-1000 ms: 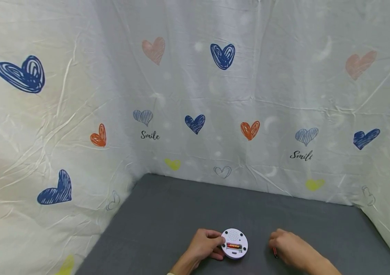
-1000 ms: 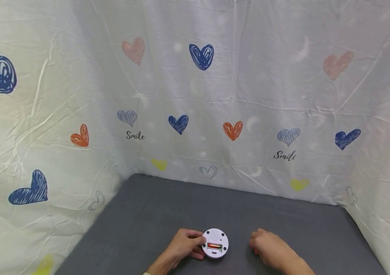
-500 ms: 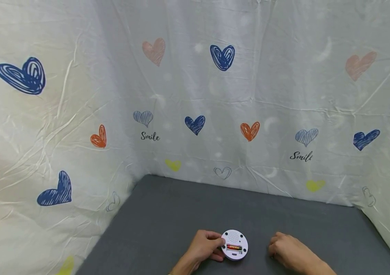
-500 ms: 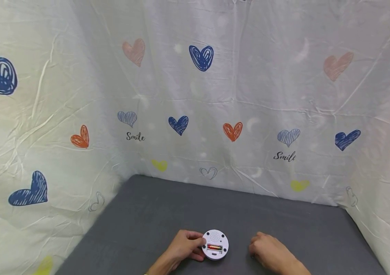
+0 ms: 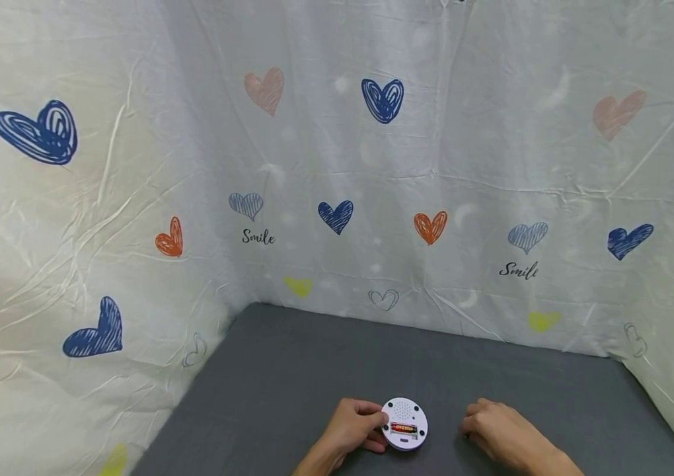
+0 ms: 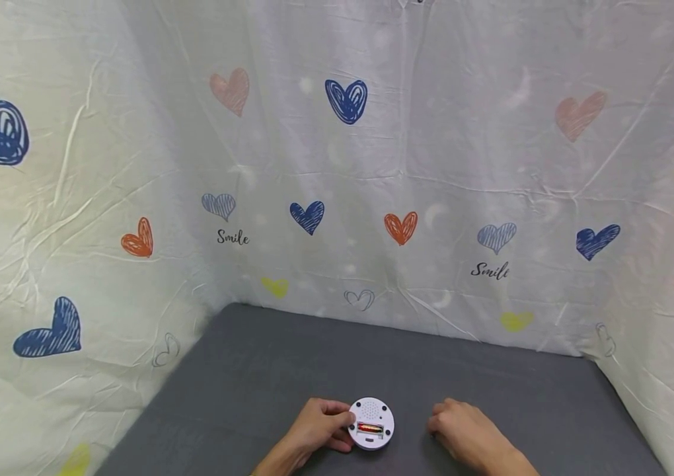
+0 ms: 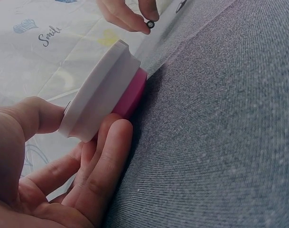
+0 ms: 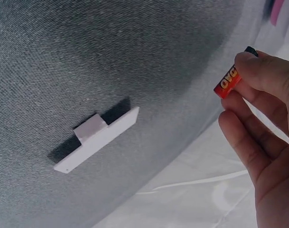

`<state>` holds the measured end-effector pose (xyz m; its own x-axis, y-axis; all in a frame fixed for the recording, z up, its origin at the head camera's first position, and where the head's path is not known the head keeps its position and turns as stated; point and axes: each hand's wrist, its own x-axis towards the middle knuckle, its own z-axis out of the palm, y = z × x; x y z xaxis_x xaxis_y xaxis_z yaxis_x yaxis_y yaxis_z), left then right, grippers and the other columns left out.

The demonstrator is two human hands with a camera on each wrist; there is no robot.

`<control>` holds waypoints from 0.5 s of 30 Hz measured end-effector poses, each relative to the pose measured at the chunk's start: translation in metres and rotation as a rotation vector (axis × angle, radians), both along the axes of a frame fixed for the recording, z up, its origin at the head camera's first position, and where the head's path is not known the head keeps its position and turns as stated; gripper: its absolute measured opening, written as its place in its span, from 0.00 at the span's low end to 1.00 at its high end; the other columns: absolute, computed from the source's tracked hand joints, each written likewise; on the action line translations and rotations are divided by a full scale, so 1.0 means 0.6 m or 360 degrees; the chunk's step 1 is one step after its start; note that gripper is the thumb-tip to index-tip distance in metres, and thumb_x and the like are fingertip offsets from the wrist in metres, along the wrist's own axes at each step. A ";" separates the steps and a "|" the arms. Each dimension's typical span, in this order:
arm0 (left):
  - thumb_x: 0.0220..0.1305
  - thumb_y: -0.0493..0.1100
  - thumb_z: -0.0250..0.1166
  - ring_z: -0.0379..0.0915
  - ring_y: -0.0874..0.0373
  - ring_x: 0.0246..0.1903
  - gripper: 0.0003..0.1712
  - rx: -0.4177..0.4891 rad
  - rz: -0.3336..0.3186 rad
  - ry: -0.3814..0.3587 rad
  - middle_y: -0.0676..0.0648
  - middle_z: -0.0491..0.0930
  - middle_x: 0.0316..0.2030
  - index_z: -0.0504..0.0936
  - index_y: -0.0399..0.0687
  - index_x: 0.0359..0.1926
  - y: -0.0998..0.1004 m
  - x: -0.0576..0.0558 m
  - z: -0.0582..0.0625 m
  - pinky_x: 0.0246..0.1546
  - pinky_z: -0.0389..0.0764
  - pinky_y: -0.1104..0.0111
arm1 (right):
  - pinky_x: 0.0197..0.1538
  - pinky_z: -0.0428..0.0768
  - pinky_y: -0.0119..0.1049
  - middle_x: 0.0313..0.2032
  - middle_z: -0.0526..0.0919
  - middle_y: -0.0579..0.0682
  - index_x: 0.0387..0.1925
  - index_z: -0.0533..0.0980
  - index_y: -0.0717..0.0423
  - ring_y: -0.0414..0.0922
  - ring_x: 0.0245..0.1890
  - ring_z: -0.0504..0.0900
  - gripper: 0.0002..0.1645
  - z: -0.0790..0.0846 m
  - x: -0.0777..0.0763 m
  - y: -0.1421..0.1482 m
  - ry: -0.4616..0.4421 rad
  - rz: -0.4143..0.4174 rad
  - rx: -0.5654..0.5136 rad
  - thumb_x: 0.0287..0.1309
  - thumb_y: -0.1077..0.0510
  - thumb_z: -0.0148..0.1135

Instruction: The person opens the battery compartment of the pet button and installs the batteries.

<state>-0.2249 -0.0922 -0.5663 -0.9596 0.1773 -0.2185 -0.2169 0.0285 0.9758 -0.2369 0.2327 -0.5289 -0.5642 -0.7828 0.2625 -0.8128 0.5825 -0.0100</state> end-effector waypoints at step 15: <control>0.68 0.33 0.70 0.87 0.57 0.24 0.16 0.0014 -0.0009 0.0001 0.43 0.90 0.33 0.87 0.27 0.53 -0.002 0.002 0.001 0.27 0.95 0.63 | 0.29 0.79 0.29 0.29 0.78 0.32 0.32 0.87 0.40 0.31 0.32 0.76 0.13 0.025 0.006 -0.025 -0.0068 -0.0024 -0.0008 0.56 0.64 0.79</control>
<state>-0.2236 -0.0937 -0.5659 -0.9587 0.1846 -0.2163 -0.2161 0.0213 0.9761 -0.2332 0.2175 -0.5138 -0.5867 -0.7729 0.2418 -0.8027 0.5946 -0.0472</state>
